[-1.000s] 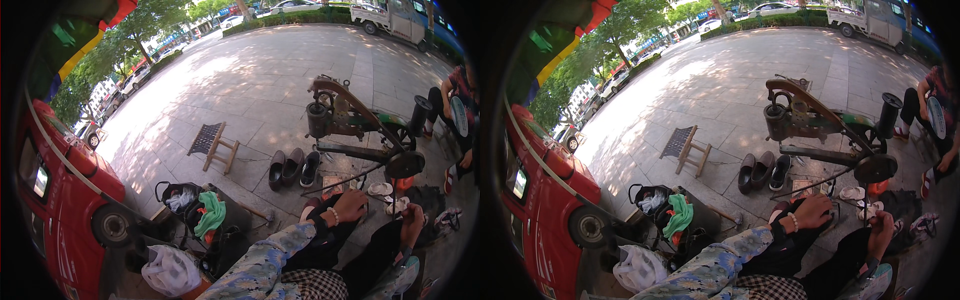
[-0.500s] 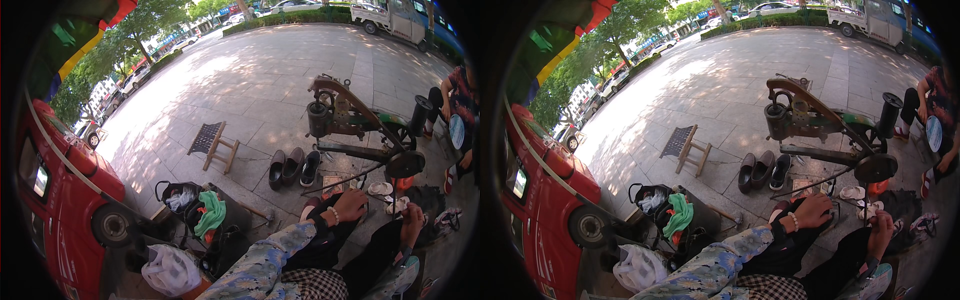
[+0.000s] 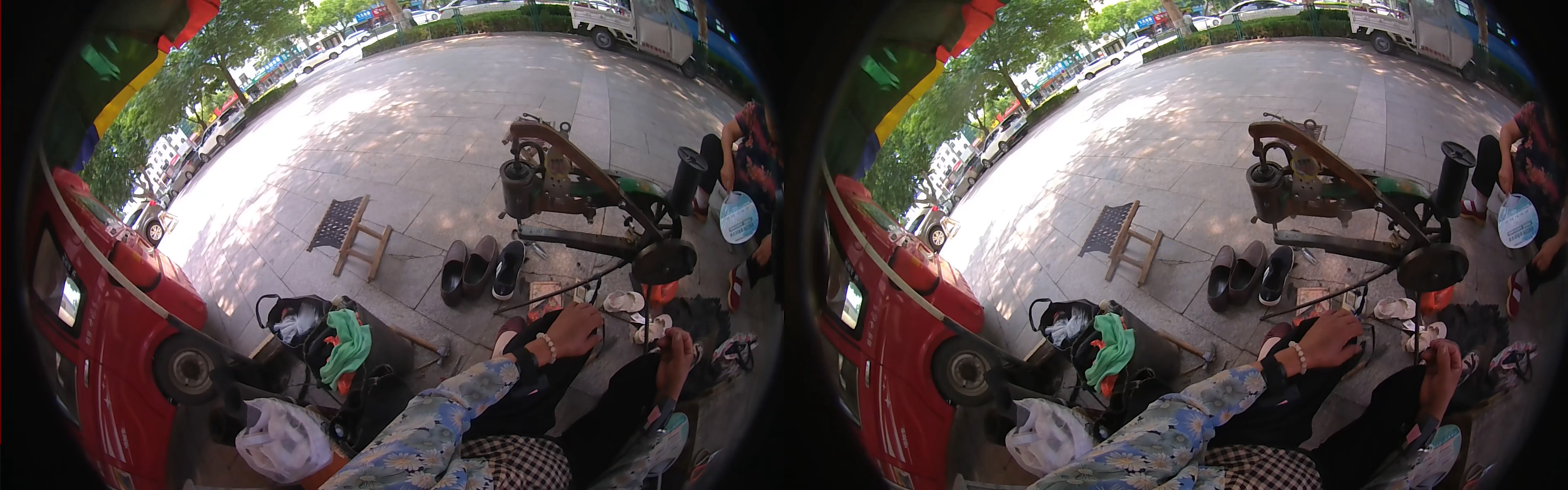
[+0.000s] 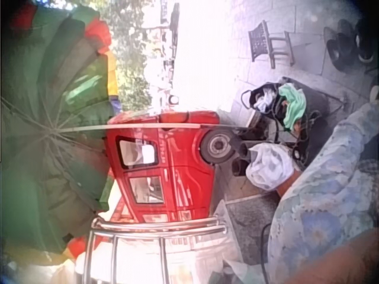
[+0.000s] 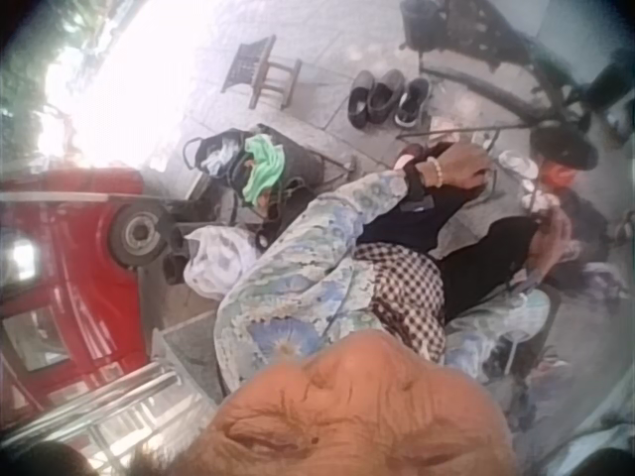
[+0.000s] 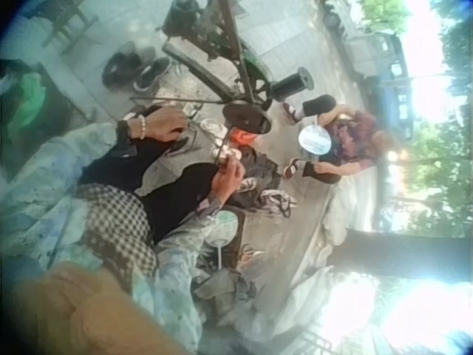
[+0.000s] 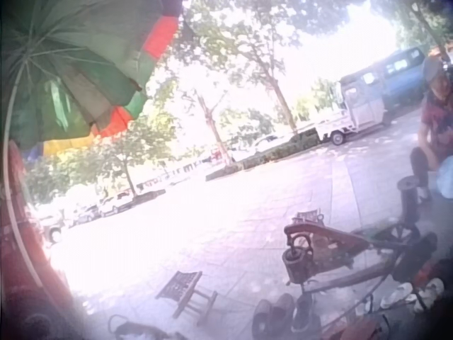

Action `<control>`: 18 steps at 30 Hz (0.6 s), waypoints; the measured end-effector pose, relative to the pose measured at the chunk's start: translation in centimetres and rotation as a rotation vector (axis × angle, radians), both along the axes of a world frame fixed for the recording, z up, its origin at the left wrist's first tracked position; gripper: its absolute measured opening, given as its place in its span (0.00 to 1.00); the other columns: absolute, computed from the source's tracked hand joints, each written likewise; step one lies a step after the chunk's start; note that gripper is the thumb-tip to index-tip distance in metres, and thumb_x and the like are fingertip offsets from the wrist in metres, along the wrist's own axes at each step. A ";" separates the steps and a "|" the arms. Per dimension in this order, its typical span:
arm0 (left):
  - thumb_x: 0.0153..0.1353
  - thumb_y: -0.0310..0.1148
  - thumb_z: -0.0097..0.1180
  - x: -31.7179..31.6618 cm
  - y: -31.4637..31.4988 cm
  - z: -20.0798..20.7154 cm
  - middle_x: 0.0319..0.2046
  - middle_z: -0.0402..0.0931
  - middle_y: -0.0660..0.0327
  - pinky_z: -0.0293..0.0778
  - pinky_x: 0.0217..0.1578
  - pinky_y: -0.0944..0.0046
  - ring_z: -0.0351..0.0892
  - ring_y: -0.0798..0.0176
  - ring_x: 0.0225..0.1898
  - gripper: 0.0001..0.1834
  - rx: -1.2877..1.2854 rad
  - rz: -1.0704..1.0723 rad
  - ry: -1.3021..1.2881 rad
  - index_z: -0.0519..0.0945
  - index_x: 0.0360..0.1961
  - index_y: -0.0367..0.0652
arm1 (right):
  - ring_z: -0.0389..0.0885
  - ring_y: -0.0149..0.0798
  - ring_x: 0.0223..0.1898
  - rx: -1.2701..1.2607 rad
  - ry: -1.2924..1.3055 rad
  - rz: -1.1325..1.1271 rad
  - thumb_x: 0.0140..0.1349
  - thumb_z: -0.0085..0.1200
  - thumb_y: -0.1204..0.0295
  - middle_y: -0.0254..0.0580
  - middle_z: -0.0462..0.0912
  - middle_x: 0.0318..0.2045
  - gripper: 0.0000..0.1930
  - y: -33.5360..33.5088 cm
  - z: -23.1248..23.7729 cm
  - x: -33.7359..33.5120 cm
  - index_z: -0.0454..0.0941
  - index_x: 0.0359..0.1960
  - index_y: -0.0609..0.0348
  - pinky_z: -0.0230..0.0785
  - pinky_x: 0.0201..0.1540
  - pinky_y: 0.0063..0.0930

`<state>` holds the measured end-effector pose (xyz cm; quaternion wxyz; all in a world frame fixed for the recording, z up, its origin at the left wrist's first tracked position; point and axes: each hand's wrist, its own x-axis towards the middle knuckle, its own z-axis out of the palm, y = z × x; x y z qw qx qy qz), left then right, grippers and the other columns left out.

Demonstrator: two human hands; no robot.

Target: The recorder is stitching a shoe component by hand using thread and a needle while seated outdoors.

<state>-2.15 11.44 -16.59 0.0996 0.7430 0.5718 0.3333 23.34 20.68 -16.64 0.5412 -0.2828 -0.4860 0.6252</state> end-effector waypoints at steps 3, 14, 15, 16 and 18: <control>0.44 0.35 0.56 0.3 0.5 0.2 0.33 0.70 0.57 0.63 0.44 0.58 0.68 0.53 0.42 0.13 -0.013 -0.043 -0.027 0.74 0.31 0.40 | 0.72 0.27 0.27 -0.028 0.020 0.012 0.60 0.46 0.73 0.35 0.75 0.29 0.06 0.0 -0.2 1.0 0.72 0.31 0.63 0.64 0.35 0.21; 0.61 0.47 0.43 1.8 -9.0 18.1 0.53 0.64 0.55 0.56 0.54 0.44 0.57 0.44 0.58 0.29 0.136 -0.936 -1.204 0.59 0.59 0.43 | 0.74 0.27 0.28 -0.125 0.087 -0.035 0.58 0.48 0.73 0.37 0.78 0.31 0.05 -0.7 1.9 -1.7 0.75 0.31 0.61 0.65 0.35 0.20; 0.62 0.45 0.43 3.3 -10.4 19.8 0.51 0.66 0.55 0.61 0.52 0.45 0.62 0.45 0.55 0.29 0.201 -0.861 -1.299 0.57 0.60 0.43 | 0.74 0.27 0.28 -0.130 0.093 -0.009 0.58 0.49 0.72 0.37 0.78 0.31 0.05 -0.5 2.0 -2.0 0.75 0.31 0.61 0.65 0.35 0.20; 0.62 0.45 0.43 4.4 -10.7 20.7 0.51 0.66 0.55 0.61 0.52 0.45 0.62 0.45 0.55 0.29 0.155 -0.836 -1.307 0.57 0.60 0.43 | 0.74 0.28 0.28 -0.136 0.102 0.016 0.58 0.49 0.72 0.37 0.78 0.31 0.05 -0.1 1.4 -1.9 0.75 0.31 0.61 0.66 0.35 0.20; 0.61 0.43 0.45 5.7 -12.4 21.2 0.48 0.69 0.56 0.63 0.49 0.43 0.65 0.46 0.53 0.28 0.158 -0.839 -1.397 0.59 0.59 0.43 | 0.74 0.28 0.28 -0.127 0.100 -0.013 0.58 0.49 0.72 0.37 0.78 0.31 0.06 -0.7 1.3 -1.1 0.75 0.31 0.60 0.66 0.35 0.20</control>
